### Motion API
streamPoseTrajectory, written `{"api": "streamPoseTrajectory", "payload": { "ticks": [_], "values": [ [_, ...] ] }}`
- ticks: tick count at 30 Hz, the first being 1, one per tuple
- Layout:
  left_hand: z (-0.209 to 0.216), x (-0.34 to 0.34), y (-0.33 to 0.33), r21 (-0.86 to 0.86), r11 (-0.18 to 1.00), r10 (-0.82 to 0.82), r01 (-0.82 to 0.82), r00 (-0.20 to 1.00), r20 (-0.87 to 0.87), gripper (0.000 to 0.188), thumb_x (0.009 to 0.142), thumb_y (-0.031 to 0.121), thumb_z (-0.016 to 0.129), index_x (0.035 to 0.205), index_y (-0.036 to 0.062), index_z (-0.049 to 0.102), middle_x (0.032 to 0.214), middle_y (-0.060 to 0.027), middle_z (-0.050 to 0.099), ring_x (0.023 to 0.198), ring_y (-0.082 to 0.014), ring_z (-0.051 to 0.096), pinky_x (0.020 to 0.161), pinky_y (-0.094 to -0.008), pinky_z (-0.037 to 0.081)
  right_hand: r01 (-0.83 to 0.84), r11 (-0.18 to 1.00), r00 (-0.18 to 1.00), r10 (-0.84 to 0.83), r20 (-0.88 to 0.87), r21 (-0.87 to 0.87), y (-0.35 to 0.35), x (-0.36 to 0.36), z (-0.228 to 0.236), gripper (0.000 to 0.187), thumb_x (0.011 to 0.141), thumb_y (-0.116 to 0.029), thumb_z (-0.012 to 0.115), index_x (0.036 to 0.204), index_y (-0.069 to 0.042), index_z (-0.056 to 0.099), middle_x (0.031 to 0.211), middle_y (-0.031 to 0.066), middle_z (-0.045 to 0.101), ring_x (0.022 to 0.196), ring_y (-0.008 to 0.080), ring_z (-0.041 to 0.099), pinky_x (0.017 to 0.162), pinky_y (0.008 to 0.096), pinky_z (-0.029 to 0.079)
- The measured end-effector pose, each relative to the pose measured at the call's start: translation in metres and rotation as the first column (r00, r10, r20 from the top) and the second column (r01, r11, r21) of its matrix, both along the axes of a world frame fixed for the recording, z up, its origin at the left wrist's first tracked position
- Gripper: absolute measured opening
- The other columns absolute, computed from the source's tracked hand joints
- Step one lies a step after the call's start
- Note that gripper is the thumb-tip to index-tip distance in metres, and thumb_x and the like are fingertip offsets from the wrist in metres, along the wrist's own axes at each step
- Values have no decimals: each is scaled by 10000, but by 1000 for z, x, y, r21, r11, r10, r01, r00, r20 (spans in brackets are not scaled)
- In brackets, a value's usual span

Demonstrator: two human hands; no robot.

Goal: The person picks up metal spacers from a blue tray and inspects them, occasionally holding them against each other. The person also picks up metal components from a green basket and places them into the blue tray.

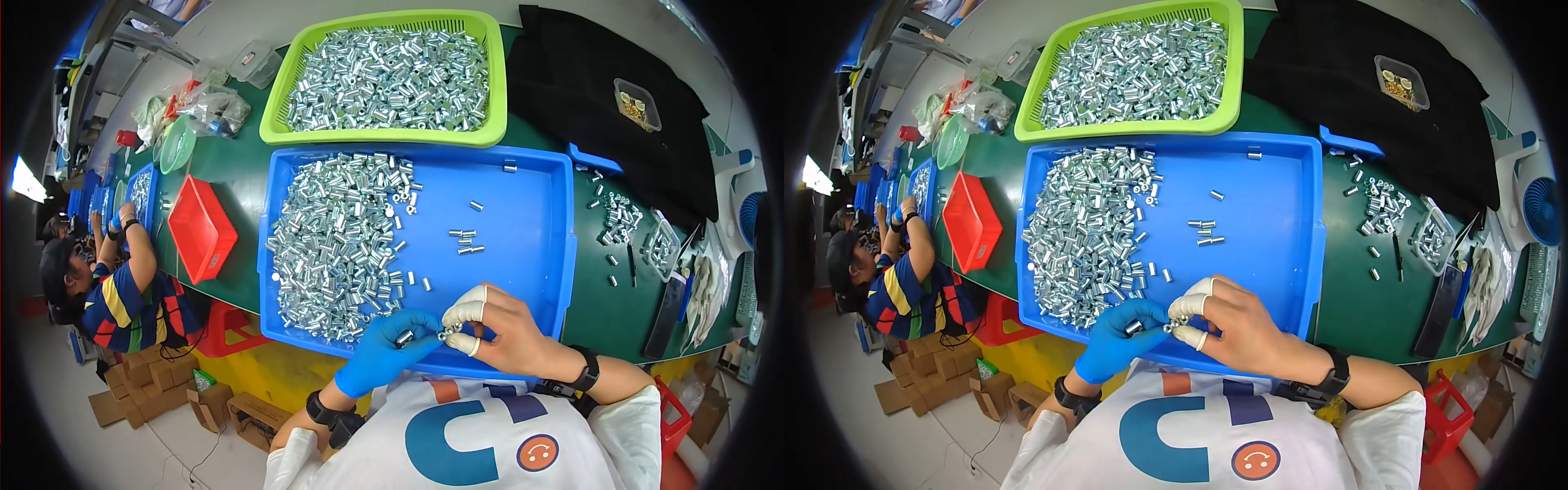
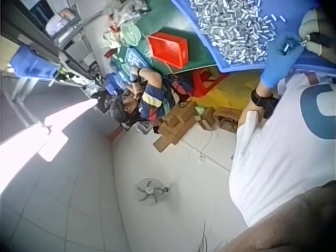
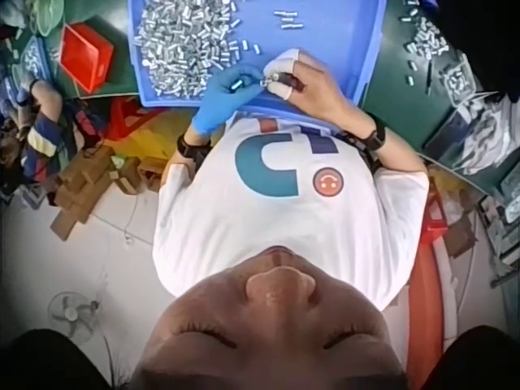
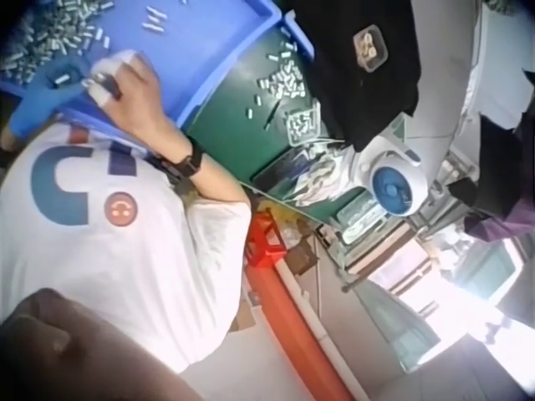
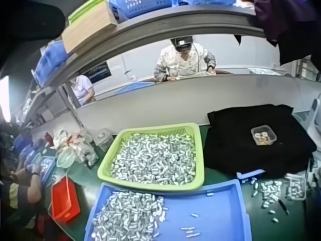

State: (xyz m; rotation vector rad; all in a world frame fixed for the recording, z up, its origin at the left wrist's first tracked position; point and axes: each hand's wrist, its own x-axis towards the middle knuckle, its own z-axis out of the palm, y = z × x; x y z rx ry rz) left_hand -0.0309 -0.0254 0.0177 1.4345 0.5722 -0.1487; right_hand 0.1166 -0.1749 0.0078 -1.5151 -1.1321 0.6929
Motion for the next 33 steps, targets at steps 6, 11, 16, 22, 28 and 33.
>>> {"api": "streamPoseTrajectory", "payload": {
  "ticks": [6, 11, 16, 22, 28, 33],
  "values": [
    [0, 1, -2, -24, 1000, 2, -3, 1000, -23, 200, 798, -33, 647, 983, 39, 622, 962, -12, 589, 882, -85, 549, 778, -235, 453, 40, 992, 982, -61, 177, 119, 2, -1, -5, 219, 712, -19, 734, 911, -68, 657, 887, 51, 592, 757, 184, 559, 551, 274, 462],
    [0, 3, 0, -58, 998, 20, -23, 999, -39, 225, 791, -38, 648, 997, 44, 609, 966, -13, 580, 893, -89, 547, 790, -233, 449, 38, 995, 983, -54, 175, 96, 2, 0, -3, 240, 697, -22, 745, 913, -68, 653, 874, 52, 585, 760, 194, 564, 569, 284, 462],
    [-7, -1, 18, -440, 898, -24, -27, 994, -111, 284, 841, 36, 634, 1113, 45, 552, 926, -27, 600, 825, -93, 567, 725, -229, 475, 20, 997, 977, -37, 208, 80, 6, -1, 3, 257, 691, -65, 763, 918, -70, 643, 876, 54, 585, 758, 210, 567, 576, 286, 464],
    [-33, -11, 3, -102, 990, 119, -97, 961, 251, 257, 865, 147, 611, 1096, 52, 551, 777, -9, 587, 648, -72, 528, 565, -214, 428, -153, 982, 948, 113, 298, 113, 35, -1, 33, 282, 731, -142, 740, 962, -49, 608, 868, 83, 589, 780, 243, 583, 596, 336, 487],
    [-5, 13, 35, -136, 950, 254, -282, 948, -193, 173, 851, 182, 616, 956, 45, 608, 646, -20, 556, 536, -137, 537, 511, -271, 448, -112, 967, 849, 213, 484, -229, 54, 22, 3, 230, 773, -147, 678, 954, -38, 590, 878, 132, 579, 809, 288, 593, 623, 376, 505],
    [-18, 28, 35, 900, 436, -134, 18, 990, 45, 172, 845, 226, 624, 871, 55, 621, 642, -102, 589, 524, -234, 583, 488, -342, 460, -90, 901, 711, 356, 606, -425, 54, 16, -2, 185, 772, -113, 658, 926, -41, 585, 876, 134, 568, 810, 303, 590, 656, 387, 510]
  ]
}}
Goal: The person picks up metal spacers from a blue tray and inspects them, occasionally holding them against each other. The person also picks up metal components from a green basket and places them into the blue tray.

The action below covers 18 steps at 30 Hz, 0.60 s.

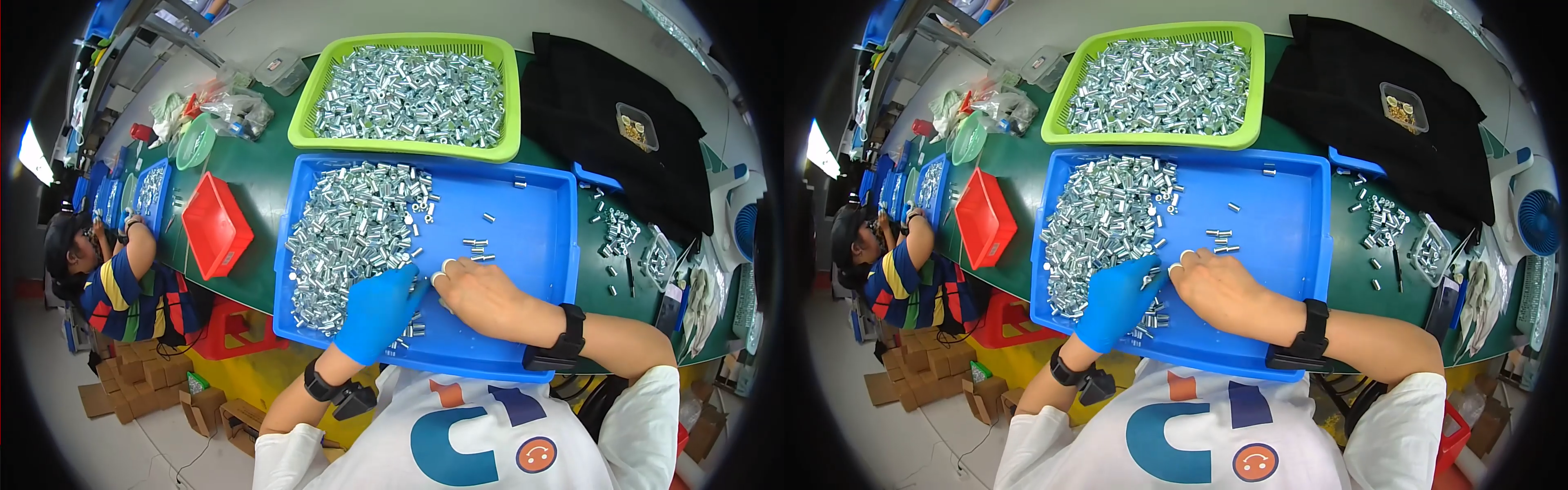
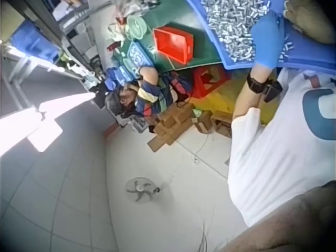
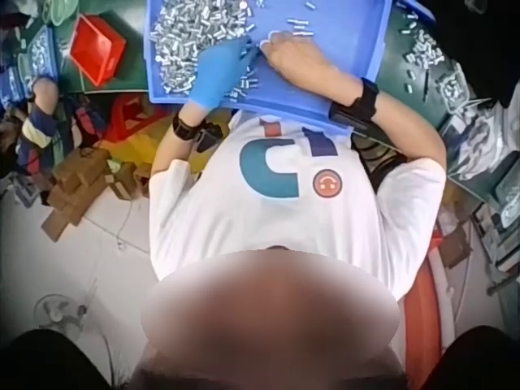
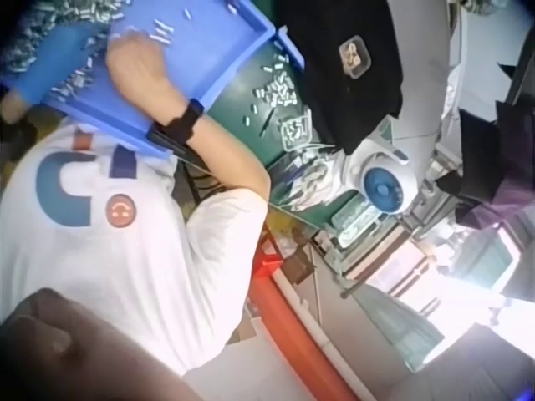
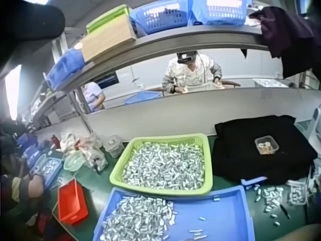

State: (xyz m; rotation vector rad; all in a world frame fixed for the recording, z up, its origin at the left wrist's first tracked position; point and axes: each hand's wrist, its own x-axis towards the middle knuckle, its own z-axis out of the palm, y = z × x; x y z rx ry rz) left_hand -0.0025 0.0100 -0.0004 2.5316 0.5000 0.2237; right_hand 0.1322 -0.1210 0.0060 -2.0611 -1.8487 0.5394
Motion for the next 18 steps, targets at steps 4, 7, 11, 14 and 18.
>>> {"api": "streamPoseTrajectory", "payload": {
  "ticks": [4, 7, 11, 14, 18],
  "values": [
    [-6, 2, -1, 173, 976, -99, 130, 980, -175, 164, 834, 231, 629, 868, 71, 635, 699, -135, 616, 570, -280, 608, 496, -364, 465, 65, 993, 994, -56, -91, 99, -17, 8, 7, 199, 748, -66, 672, 922, -44, 579, 882, 116, 570, 814, 286, 590, 666, 383, 509],
    [-4, 1, -5, 198, 962, -142, 187, 964, -223, 165, 830, 233, 625, 896, 83, 645, 721, -129, 630, 594, -294, 618, 497, -372, 466, 140, 977, 976, -109, -187, 163, -36, 13, 5, 207, 737, -42, 676, 919, -47, 577, 892, 110, 572, 809, 275, 591, 651, 375, 510],
    [-5, -4, -8, 102, 977, -173, 189, 973, -152, 162, 837, 188, 628, 949, 75, 660, 735, -134, 639, 584, -263, 630, 506, -347, 477, 244, 951, 935, -179, -306, 190, -50, 7, 3, 224, 726, -18, 693, 909, -48, 569, 901, 98, 570, 786, 249, 588, 618, 343, 511],
    [1, -6, -13, -386, 912, -155, 137, 988, -16, 143, 810, 99, 661, 942, 47, 675, 737, -100, 653, 625, -184, 642, 566, -294, 491, 310, 937, 889, -225, -399, 160, -52, 0, 3, 232, 726, -12, 709, 904, -51, 564, 902, 86, 570, 766, 222, 585, 599, 314, 509],
    [26, -6, -23, -754, 656, -57, 45, 998, 10, 165, 764, 2, 687, 926, 33, 690, 778, -60, 661, 723, -117, 623, 662, -252, 488, 366, 927, 683, -212, -699, 76, -56, -4, 4, 227, 748, -35, 724, 904, -58, 562, 913, 67, 571, 751, 179, 579, 600, 280, 502]
  ]
}}
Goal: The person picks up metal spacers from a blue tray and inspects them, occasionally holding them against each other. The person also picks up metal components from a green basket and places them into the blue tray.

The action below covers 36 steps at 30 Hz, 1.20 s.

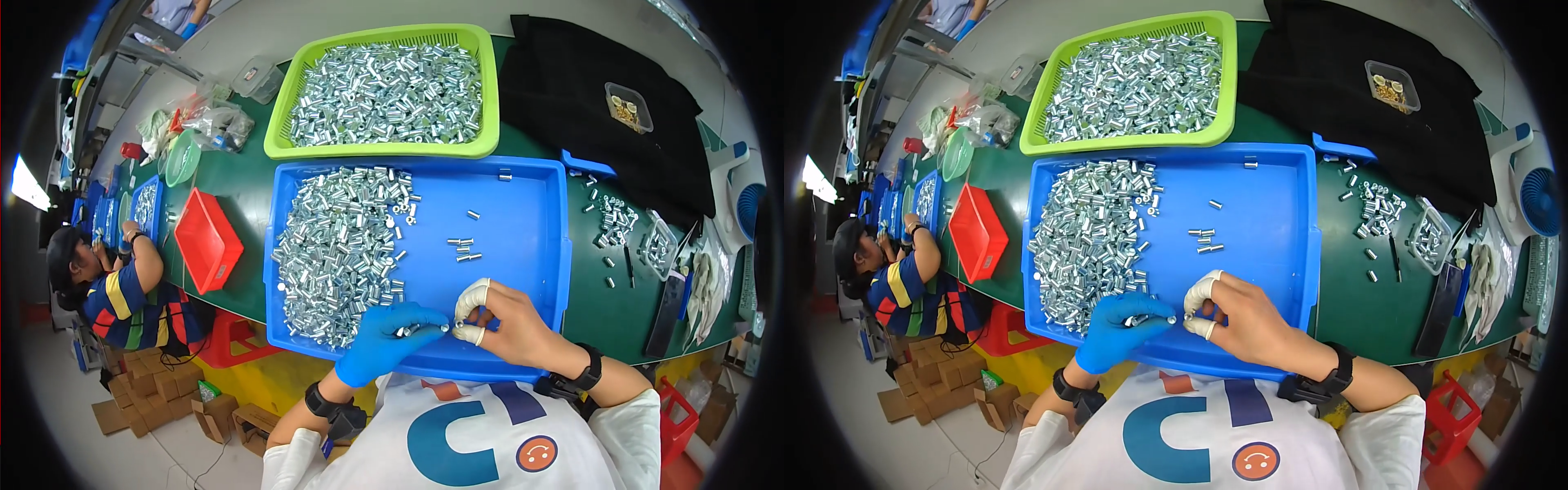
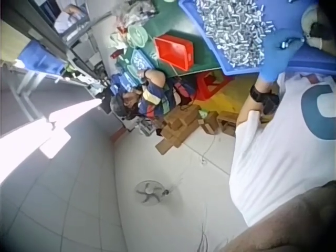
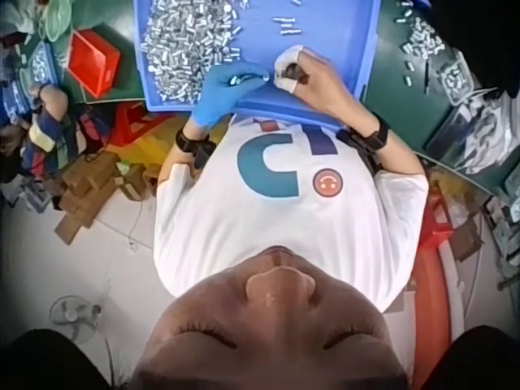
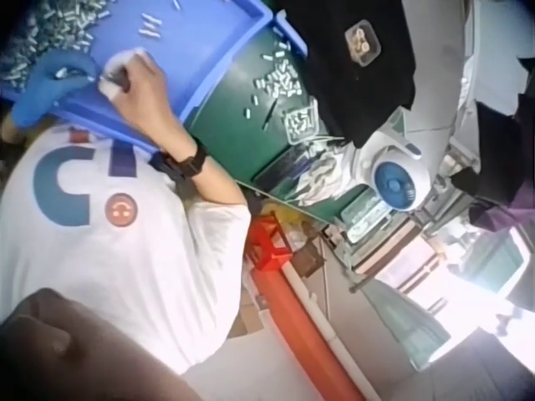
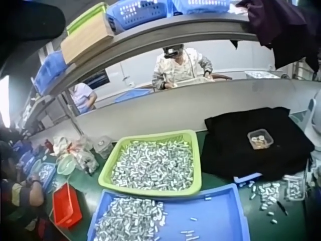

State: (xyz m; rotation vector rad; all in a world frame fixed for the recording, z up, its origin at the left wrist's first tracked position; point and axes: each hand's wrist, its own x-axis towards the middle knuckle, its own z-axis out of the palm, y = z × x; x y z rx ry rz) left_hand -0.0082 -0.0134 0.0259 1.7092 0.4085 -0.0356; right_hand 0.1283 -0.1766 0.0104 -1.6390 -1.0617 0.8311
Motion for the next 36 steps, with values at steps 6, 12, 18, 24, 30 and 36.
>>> {"api": "streamPoseTrajectory", "payload": {
  "ticks": [6, 12, 18, 24, 30, 36],
  "values": [
    [-2, -1, -12, -236, 964, 99, -124, 988, -117, 164, 737, -38, 697, 885, 31, 694, 840, -44, 661, 796, -109, 602, 722, -244, 478, -18, 995, 992, 30, -122, 100, -2, -5, -1, 218, 760, -52, 719, 909, -56, 559, 898, 64, 557, 716, 175, 559, 591, 275, 492],
    [-10, -7, -10, -232, 968, 75, -99, 991, -113, 198, 731, -36, 707, 911, 28, 652, 893, -43, 633, 802, -112, 592, 724, -253, 482, -14, 993, 991, 29, -131, 117, -2, -5, 1, 231, 750, -50, 719, 921, -55, 563, 884, 66, 549, 707, 181, 552, 585, 284, 493],
    [-13, -5, -5, -424, 900, 4, -104, 973, -231, 301, 783, 9, 672, 1070, 44, 587, 879, -12, 572, 781, -99, 544, 727, -237, 455, -63, 979, 997, 51, 66, 196, 1, -6, 5, 260, 747, -116, 741, 947, -67, 582, 894, 69, 574, 713, 198, 570, 600, 290, 484],
    [-37, -8, -15, -273, 959, 29, 70, 940, 341, 262, 792, -11, 624, 1026, 48, 523, 873, -13, 522, 783, -92, 490, 721, -223, 432, -264, 906, 938, 161, 307, 331, 9, 19, 22, 292, 737, -154, 749, 986, -79, 617, 880, 72, 586, 689, 233, 581, 597, 307, 485],
    [-38, -3, -21, -802, 595, 109, -60, 994, 6, 267, 764, -58, 624, 973, 62, 509, 843, -10, 497, 761, -83, 479, 709, -220, 429, -206, 950, 941, 127, 314, 234, 7, 12, 22, 302, 722, -159, 754, 989, -73, 642, 863, 78, 585, 652, 238, 586, 573, 319, 485],
    [-28, 20, -47, -303, 873, 411, -382, 911, 35, 262, 933, 280, 439, 769, 99, 533, 570, 9, 411, 460, -103, 371, 466, -234, 384, -177, 972, 930, 114, 349, 155, 5, 29, 20, 327, 739, -159, 730, 1030, -63, 618, 848, 107, 578, 664, 271, 595, 581, 349, 495]
  ]
}}
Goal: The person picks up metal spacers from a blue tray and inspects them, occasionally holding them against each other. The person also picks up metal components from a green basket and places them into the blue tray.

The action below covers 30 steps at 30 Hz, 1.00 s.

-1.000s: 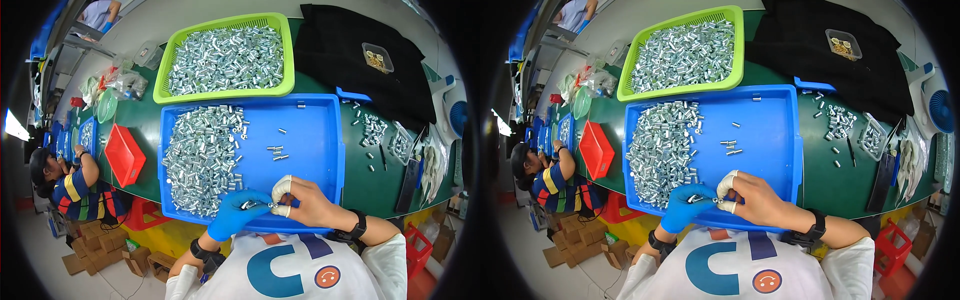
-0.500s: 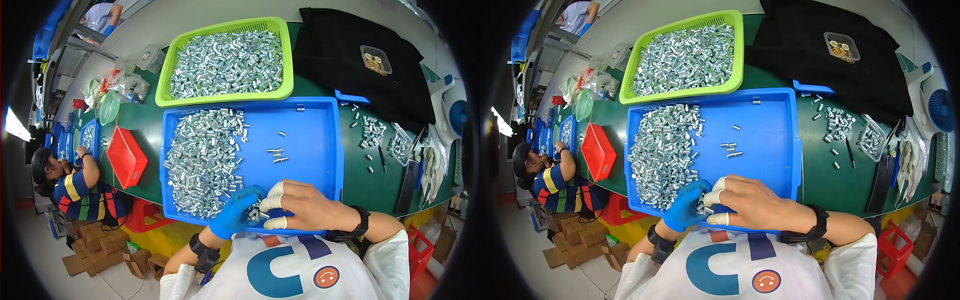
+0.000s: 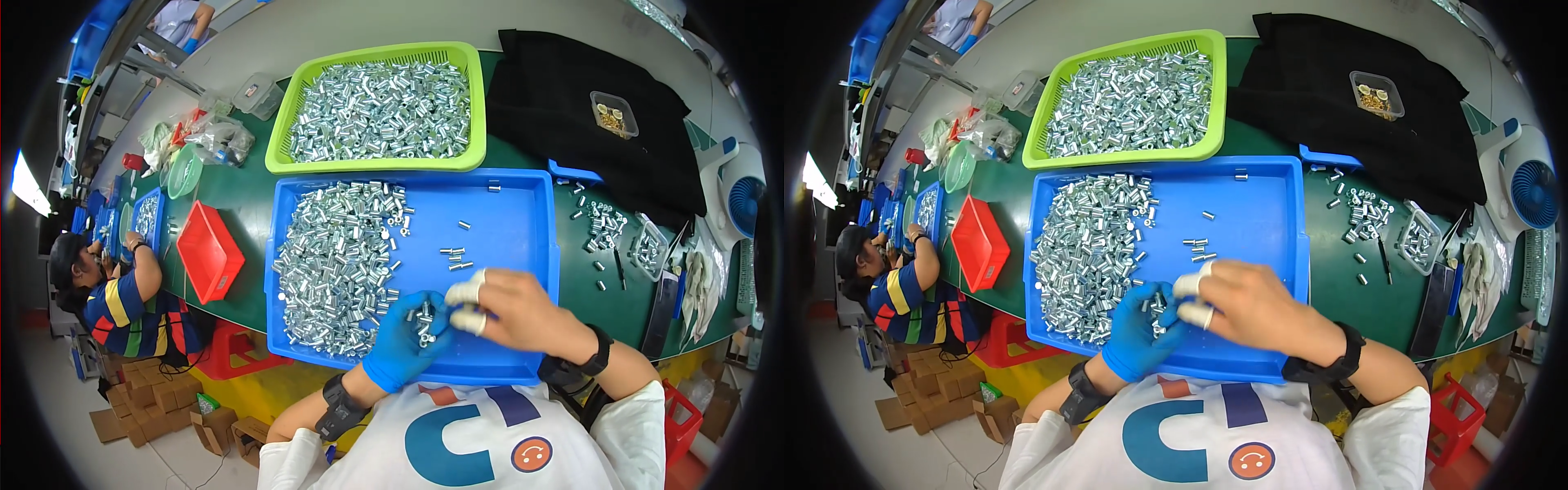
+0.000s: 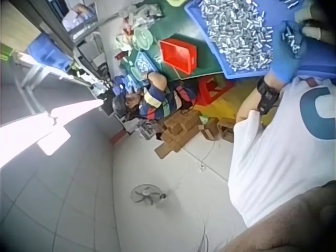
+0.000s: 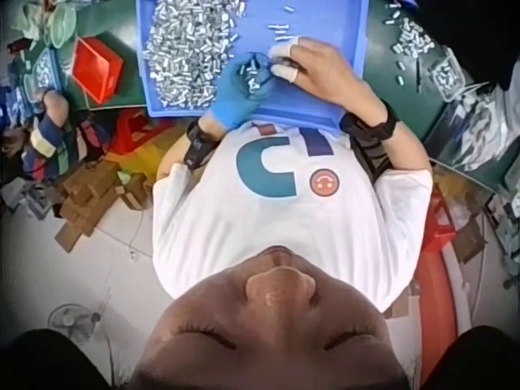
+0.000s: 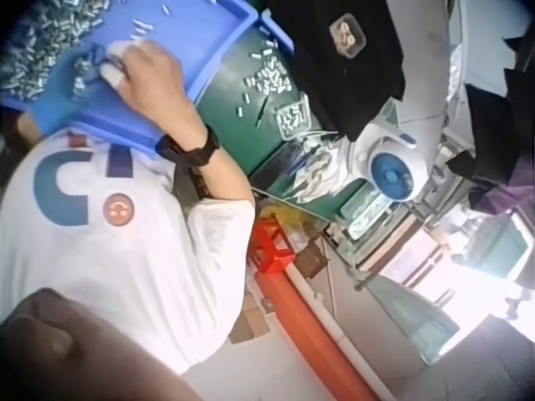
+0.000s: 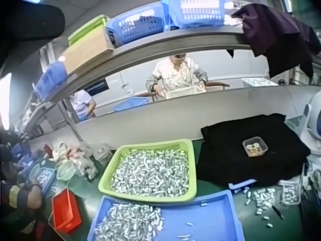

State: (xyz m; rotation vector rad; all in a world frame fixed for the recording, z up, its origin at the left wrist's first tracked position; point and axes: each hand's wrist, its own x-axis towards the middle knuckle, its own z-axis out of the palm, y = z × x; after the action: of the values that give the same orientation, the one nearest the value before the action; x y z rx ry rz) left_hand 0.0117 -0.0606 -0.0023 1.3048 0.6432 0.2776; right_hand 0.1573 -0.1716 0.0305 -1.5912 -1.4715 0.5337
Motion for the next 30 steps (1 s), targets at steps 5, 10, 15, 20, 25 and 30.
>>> {"api": "streamPoseTrajectory", "payload": {
  "ticks": [5, 10, 15, 20, 25, 30],
  "values": [
    [13, 25, 42, -747, 663, -87, -45, 987, -137, 119, 903, 193, 540, 859, 87, 573, 583, 11, 447, 473, -93, 411, 443, -243, 385, 281, 945, 873, -178, 454, -169, 9, 22, -34, 190, 779, -161, 674, 910, -40, 609, 818, 130, 579, 644, 305, 591, 583, 405, 491],
    [-15, 30, 36, 712, 605, -247, 357, 934, -258, 199, 864, 182, 614, 1029, 79, 575, 600, -36, 555, 483, -155, 535, 448, -291, 427, 274, 939, 904, -178, 388, -207, 7, 26, -35, 142, 778, -123, 668, 852, -24, 599, 794, 130, 579, 626, 298, 592, 582, 398, 492],
    [-19, 27, 28, 910, 176, -225, 375, 915, -334, 278, 860, 214, 609, 1102, 89, 551, 608, -81, 597, 492, -221, 588, 444, -336, 444, 244, 960, 955, -214, 205, -134, -2, 23, -30, 148, 759, -66, 675, 877, -21, 598, 777, 127, 571, 607, 283, 583, 575, 371, 495],
    [-19, 28, 30, 894, 123, -193, 430, 894, -404, 294, 863, 215, 600, 1124, 96, 533, 593, -88, 586, 490, -232, 589, 438, -336, 445, 238, 949, 970, -224, 90, -205, -7, 17, -18, 123, 773, -52, 642, 880, -22, 590, 856, 140, 573, 750, 332, 594, 667, 404, 493],
    [-18, 34, 29, 868, 107, -143, 485, 871, -469, 295, 871, 226, 592, 1130, 98, 530, 578, -83, 575, 491, -227, 592, 440, -336, 448, 236, 957, 972, -233, 40, -170, -9, 17, -18, 137, 777, -33, 632, 911, -29, 606, 910, 137, 571, 810, 320, 592, 707, 393, 494],
    [-24, 40, 31, 884, 26, -132, 467, 878, -460, 296, 845, 200, 599, 1112, 91, 533, 639, -90, 590, 530, -223, 606, 445, -339, 450, 240, 961, 970, -242, 1, -138, -9, 17, -21, 140, 774, -20, 631, 911, -23, 604, 919, 141, 571, 815, 332, 594, 726, 383, 498]
  ]
}}
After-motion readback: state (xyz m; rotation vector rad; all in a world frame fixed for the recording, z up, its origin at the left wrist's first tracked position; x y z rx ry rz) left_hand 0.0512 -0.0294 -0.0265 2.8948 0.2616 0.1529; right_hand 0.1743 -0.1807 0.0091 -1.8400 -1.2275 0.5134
